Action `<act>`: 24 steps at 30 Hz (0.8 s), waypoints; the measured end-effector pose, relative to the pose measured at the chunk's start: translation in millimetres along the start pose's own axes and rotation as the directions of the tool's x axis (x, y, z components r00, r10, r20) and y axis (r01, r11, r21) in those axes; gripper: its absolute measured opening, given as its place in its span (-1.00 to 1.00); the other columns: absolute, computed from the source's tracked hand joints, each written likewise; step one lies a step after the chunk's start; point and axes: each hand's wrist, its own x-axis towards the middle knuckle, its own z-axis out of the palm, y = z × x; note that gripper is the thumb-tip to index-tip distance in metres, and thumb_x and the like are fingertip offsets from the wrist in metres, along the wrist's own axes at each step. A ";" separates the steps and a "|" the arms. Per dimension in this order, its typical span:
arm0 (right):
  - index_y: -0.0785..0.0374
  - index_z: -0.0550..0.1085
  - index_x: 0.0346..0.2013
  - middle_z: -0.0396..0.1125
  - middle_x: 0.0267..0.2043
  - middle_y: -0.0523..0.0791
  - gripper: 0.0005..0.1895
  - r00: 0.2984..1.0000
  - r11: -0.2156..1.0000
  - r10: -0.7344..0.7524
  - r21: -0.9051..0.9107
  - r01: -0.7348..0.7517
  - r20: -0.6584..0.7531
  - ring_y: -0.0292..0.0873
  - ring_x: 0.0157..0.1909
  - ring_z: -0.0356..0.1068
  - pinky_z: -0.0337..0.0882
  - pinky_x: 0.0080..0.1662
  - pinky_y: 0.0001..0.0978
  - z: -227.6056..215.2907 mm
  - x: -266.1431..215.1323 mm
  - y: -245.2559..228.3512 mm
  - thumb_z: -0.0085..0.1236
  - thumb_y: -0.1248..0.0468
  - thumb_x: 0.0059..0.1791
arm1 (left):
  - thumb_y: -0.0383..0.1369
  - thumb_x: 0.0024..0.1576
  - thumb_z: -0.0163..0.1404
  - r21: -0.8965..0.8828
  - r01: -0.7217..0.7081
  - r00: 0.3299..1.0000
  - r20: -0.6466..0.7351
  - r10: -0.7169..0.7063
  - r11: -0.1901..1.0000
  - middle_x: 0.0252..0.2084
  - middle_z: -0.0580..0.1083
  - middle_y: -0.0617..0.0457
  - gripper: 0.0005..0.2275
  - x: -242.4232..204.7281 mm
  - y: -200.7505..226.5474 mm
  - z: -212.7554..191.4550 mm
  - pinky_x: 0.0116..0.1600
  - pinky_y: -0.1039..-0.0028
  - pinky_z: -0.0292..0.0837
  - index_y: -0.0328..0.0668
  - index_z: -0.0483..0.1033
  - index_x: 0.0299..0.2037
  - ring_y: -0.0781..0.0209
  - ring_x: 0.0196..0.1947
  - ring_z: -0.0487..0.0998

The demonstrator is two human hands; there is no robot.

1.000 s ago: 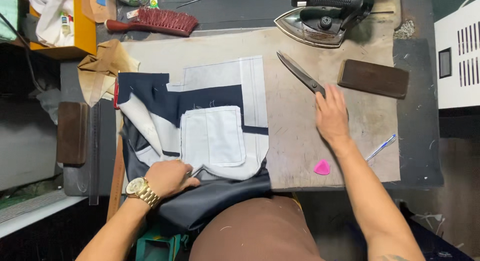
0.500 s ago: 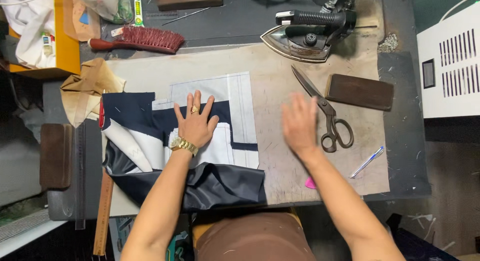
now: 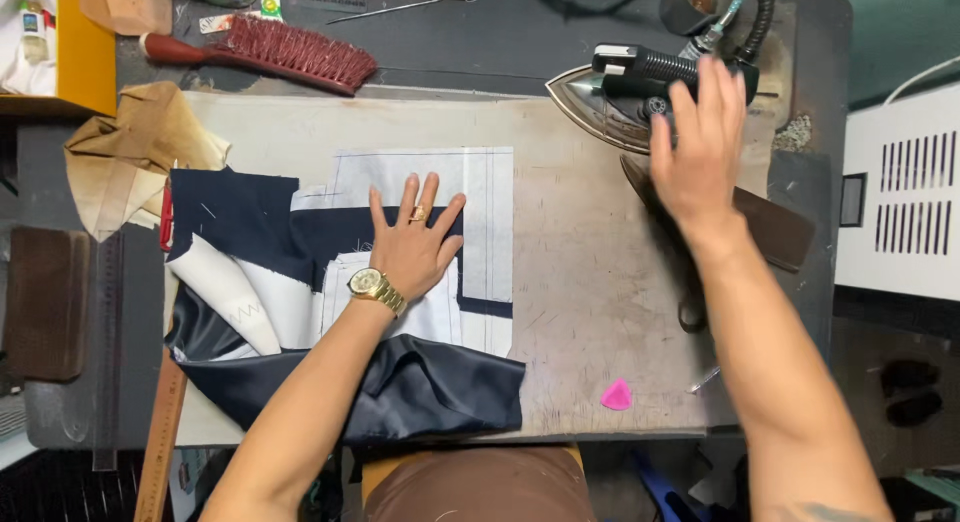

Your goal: The person measures and marks a piece of blue fabric with a ruler and chalk, then applies heat with an iron to the material on a workshop table.

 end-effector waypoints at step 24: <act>0.41 0.39 0.25 0.35 0.09 0.23 -0.54 0.933 0.964 0.243 0.045 -0.264 0.266 0.28 0.08 0.38 0.36 0.01 0.09 -66.0 -59.9 -133.9 0.06 0.14 0.18 | -0.10 0.35 -0.27 -0.011 -0.297 0.943 0.155 0.295 0.955 0.58 -0.03 -0.20 -0.48 7.9 21.1 -16.7 0.52 -0.19 -0.46 0.17 0.01 0.54 -0.13 0.59 -0.12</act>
